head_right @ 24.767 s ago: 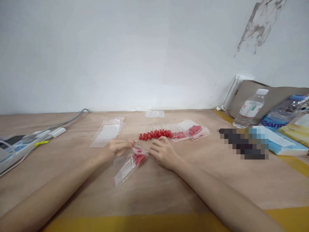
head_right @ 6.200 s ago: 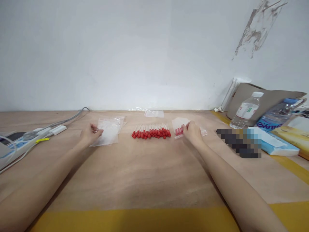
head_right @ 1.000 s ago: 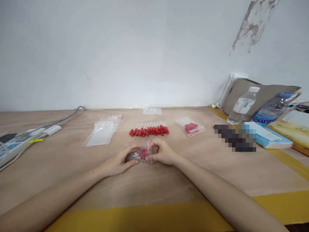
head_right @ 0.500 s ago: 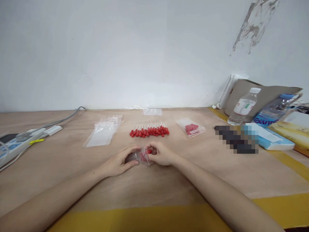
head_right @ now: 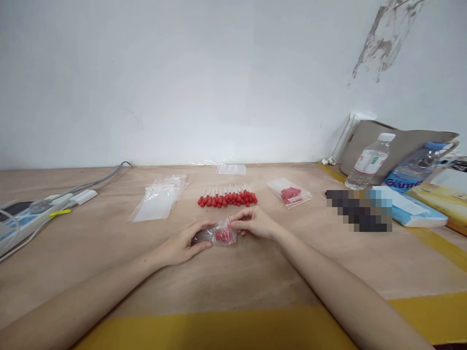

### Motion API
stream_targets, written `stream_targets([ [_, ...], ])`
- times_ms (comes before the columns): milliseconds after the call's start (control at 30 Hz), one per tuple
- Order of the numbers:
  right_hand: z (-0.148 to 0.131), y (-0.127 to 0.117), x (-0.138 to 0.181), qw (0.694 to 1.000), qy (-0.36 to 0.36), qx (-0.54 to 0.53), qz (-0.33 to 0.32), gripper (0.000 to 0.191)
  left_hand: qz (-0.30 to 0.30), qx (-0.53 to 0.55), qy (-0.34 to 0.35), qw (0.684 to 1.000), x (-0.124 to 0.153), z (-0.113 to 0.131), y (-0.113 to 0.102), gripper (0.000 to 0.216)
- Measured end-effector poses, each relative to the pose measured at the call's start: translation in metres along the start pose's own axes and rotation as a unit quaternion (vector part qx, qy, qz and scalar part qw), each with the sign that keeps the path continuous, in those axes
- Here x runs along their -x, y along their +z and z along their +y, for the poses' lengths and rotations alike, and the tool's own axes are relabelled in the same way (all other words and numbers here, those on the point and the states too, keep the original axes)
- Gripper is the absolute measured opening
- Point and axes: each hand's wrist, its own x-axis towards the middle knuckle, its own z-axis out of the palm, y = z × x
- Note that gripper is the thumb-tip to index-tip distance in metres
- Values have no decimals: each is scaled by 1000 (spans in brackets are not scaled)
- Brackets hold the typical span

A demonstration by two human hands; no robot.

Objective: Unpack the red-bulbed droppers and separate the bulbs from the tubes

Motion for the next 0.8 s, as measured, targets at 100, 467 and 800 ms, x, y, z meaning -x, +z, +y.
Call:
stream_targets([
  [100, -11, -37, 10, 998, -22, 17, 53, 23, 0, -1, 1, 1000, 0, 0, -1, 40],
  [467, 25, -96, -14, 890, -123, 49, 437, 37, 2, -7, 3, 1000, 0, -2, 1, 40],
  [800, 42, -73, -32, 917, -100, 191, 336, 39, -1, -3, 4, 1000, -1, -1, 0, 38],
])
